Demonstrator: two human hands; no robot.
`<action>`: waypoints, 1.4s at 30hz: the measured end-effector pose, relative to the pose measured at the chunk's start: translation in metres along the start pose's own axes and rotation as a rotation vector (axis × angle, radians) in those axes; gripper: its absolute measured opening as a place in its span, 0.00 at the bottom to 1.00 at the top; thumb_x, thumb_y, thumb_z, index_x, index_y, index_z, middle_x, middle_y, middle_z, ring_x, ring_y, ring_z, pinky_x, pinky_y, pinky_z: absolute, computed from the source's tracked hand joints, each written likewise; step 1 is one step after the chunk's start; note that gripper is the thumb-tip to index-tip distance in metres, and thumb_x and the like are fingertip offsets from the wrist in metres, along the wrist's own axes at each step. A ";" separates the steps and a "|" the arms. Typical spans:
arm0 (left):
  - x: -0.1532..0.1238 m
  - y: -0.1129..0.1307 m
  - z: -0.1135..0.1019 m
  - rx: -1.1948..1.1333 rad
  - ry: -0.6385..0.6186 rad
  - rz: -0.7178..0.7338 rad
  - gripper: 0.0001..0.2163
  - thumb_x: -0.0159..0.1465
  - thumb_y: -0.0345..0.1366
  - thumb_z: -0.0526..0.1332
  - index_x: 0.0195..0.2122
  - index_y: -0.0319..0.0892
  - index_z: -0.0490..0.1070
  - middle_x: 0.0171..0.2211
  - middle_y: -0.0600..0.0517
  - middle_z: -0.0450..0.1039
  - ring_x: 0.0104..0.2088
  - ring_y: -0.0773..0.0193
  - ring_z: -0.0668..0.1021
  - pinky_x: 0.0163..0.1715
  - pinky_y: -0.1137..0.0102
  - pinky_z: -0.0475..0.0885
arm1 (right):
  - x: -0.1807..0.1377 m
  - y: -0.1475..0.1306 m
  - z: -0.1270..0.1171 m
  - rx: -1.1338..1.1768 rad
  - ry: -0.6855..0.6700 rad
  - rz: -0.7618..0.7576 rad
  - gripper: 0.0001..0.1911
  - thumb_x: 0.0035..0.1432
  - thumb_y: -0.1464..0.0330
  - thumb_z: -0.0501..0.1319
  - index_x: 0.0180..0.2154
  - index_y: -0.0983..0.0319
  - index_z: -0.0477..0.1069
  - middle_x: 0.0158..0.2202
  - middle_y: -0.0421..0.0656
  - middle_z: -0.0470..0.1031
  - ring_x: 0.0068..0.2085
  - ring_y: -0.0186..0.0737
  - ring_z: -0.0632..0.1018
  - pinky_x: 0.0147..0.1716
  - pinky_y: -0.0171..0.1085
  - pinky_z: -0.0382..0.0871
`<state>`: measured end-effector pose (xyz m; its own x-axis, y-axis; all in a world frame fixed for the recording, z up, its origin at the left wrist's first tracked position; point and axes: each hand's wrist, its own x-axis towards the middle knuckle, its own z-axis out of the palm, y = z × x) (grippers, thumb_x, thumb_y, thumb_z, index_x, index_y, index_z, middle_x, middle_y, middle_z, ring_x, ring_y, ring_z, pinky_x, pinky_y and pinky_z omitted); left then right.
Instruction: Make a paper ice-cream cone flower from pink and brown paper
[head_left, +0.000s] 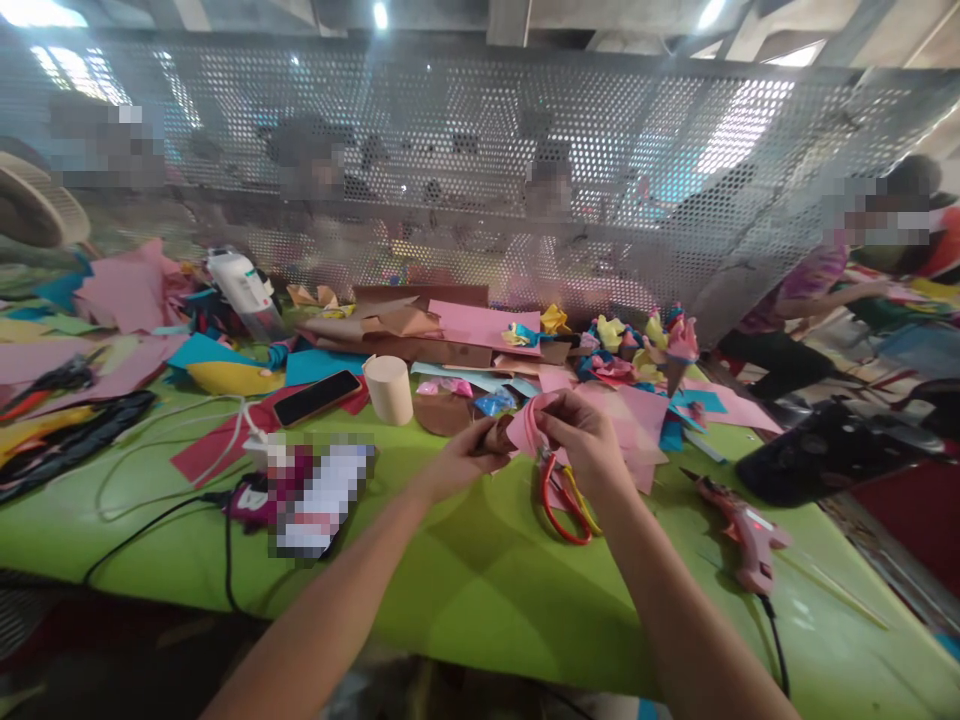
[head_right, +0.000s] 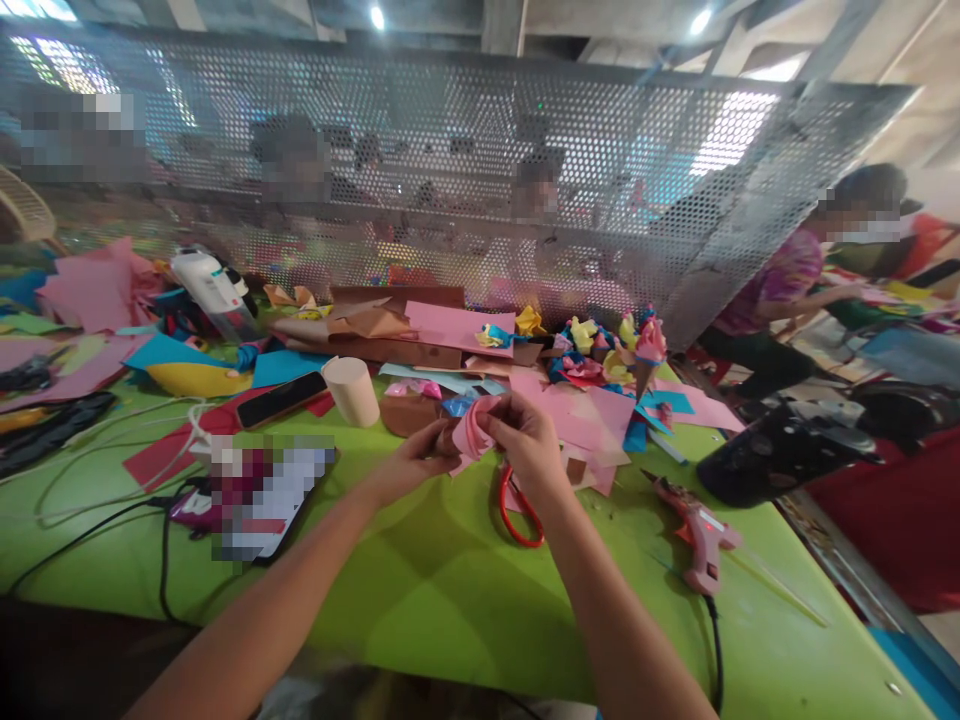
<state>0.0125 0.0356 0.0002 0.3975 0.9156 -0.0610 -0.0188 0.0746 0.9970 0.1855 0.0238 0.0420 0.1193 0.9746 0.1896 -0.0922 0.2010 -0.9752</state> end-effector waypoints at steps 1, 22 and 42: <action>0.000 0.000 0.000 0.009 0.002 -0.002 0.27 0.50 0.37 0.71 0.53 0.44 0.73 0.45 0.49 0.77 0.46 0.54 0.76 0.44 0.66 0.71 | 0.000 -0.001 0.000 0.006 0.001 0.005 0.13 0.41 0.62 0.70 0.25 0.60 0.69 0.18 0.34 0.65 0.19 0.29 0.62 0.18 0.31 0.53; 0.000 -0.001 -0.003 0.061 -0.092 0.005 0.34 0.52 0.35 0.67 0.62 0.42 0.65 0.55 0.45 0.72 0.54 0.51 0.73 0.55 0.62 0.67 | -0.002 -0.003 -0.001 -0.095 -0.072 -0.001 0.09 0.42 0.64 0.69 0.27 0.61 0.74 0.21 0.36 0.70 0.22 0.32 0.65 0.24 0.34 0.59; 0.004 0.013 -0.011 -0.198 -0.007 0.084 0.26 0.40 0.42 0.78 0.39 0.37 0.78 0.37 0.47 0.79 0.41 0.58 0.79 0.47 0.64 0.72 | 0.007 0.000 -0.014 -0.199 -0.199 -0.153 0.07 0.48 0.62 0.67 0.28 0.59 0.74 0.24 0.38 0.72 0.25 0.35 0.70 0.26 0.36 0.64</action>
<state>0.0035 0.0443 0.0128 0.3937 0.9189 0.0235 -0.2315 0.0744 0.9700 0.2000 0.0290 0.0422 -0.0807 0.9387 0.3351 0.1098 0.3426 -0.9330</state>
